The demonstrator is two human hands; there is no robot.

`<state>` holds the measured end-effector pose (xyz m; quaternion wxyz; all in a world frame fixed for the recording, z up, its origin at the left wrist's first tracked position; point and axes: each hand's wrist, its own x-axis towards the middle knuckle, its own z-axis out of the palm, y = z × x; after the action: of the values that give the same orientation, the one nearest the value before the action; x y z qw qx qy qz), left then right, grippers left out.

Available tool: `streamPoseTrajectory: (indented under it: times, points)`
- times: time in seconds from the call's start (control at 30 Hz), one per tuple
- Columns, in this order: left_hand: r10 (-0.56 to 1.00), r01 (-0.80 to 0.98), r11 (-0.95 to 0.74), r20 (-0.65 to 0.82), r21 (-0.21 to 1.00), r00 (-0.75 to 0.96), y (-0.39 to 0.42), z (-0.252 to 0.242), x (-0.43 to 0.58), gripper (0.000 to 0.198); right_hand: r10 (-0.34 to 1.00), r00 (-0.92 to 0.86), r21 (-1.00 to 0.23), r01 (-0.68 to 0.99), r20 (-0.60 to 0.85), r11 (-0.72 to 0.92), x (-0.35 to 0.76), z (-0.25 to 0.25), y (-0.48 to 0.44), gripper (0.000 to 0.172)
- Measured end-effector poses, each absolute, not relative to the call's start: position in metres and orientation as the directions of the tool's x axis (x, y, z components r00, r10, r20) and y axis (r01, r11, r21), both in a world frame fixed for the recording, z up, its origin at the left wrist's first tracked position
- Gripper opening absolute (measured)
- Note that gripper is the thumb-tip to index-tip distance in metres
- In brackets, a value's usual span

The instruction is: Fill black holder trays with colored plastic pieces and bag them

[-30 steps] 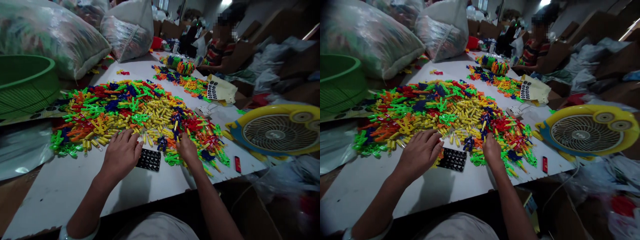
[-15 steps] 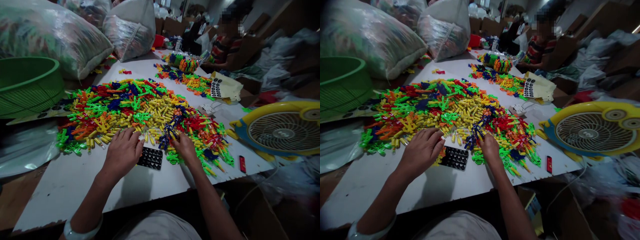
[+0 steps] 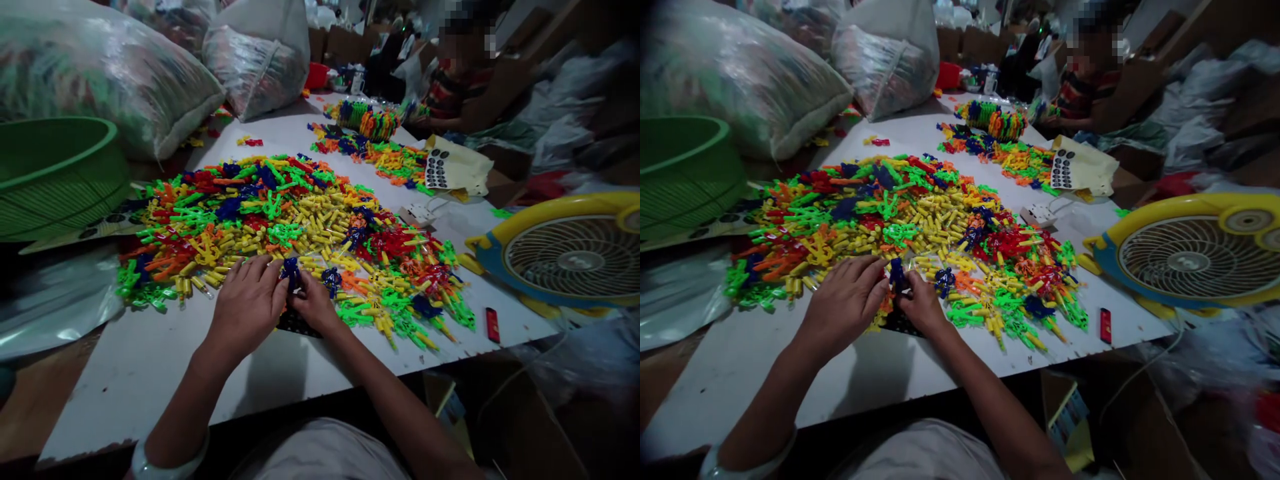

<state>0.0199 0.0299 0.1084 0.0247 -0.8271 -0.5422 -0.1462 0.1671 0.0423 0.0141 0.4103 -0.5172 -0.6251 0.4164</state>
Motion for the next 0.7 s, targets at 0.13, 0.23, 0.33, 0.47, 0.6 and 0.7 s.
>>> streamPoseTrajectory:
  times: [0.13,0.23,0.33,0.47,0.6,0.7]
  points:
    - [0.885,0.900,-0.420,0.274,0.115,0.377,0.031,0.109,0.021,0.048,0.987,-0.103,-0.819,0.551,0.123,0.160,0.160,0.016,0.035,0.013]
    - [0.881,0.895,-0.433,0.263,0.109,0.394,0.031,0.111,0.022,0.046,0.986,-0.144,-0.753,0.640,0.081,0.155,0.163,0.020,0.034,0.009]
    - [0.884,0.896,-0.428,0.257,0.114,0.390,0.031,0.112,0.023,0.044,0.987,-0.141,-0.750,0.645,0.075,0.149,0.187,0.030,0.047,0.007]
    - [0.881,0.895,-0.428,0.276,0.121,0.384,0.031,0.111,0.023,0.044,0.935,0.332,-0.567,0.796,0.120,-0.210,0.229,0.047,0.081,0.029]
    - [0.879,0.900,-0.420,0.298,0.118,0.371,0.030,0.109,0.024,0.044,0.881,0.471,-0.426,0.807,0.047,-0.409,0.251,0.049,0.108,0.055]
    - [0.881,0.902,-0.415,0.299,0.115,0.367,0.030,0.109,0.024,0.043,0.896,0.442,-0.553,0.759,0.050,-0.344,0.257,0.043,0.107,0.042]
